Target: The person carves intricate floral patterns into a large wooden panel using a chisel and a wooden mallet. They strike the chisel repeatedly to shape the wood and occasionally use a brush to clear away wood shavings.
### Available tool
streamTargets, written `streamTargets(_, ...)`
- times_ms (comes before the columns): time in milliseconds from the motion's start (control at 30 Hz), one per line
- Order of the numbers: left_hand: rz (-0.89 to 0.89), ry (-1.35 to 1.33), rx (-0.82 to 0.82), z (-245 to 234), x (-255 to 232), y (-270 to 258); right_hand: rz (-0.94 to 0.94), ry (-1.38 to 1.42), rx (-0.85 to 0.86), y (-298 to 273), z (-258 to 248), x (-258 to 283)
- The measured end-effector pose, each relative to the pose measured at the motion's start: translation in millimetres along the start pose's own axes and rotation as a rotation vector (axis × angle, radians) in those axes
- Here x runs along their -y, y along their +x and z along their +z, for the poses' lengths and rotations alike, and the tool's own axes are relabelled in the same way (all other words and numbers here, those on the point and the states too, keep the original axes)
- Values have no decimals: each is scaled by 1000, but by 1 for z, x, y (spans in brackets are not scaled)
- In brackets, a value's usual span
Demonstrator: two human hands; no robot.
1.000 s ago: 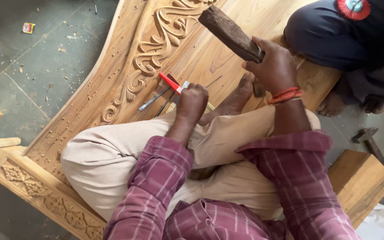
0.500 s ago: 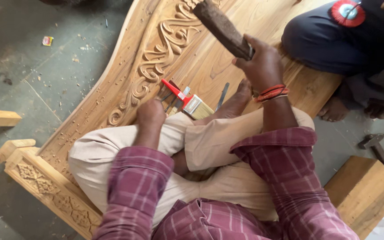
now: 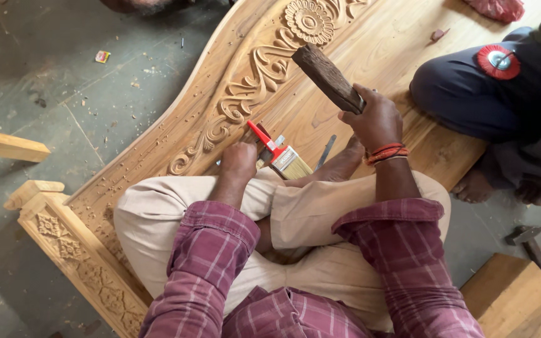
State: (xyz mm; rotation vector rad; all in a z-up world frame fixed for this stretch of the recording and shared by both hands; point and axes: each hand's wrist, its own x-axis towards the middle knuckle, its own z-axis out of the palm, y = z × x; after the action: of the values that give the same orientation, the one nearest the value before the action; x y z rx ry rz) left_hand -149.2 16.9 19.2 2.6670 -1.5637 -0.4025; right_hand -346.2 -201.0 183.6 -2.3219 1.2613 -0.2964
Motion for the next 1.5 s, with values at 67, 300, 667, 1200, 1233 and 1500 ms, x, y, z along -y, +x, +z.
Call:
streamTargets(67, 21, 16, -14, 0, -3, 1, 38, -14, 40, -3, 2, -1)
streamTargets(300, -140, -159, 225, -27, -4, -5, 22, -69, 30, 0, 5, -1)
streamTargets(667, -156, -208, 185, -12, 0, 4, 48, -66, 78, 0, 8, 3)
streamTargets(1200, -256, -357, 146, -23, 2, 0, 2, -47, 45, 1, 11, 0)
streamTargets(1233, -270, -376, 150, -24, 1, 0, 3, -41, 46, 0, 11, 0)
streamTargets(1500, -109, -152, -2, -27, -6, -1, 24, -25, 59, 0, 8, 0)
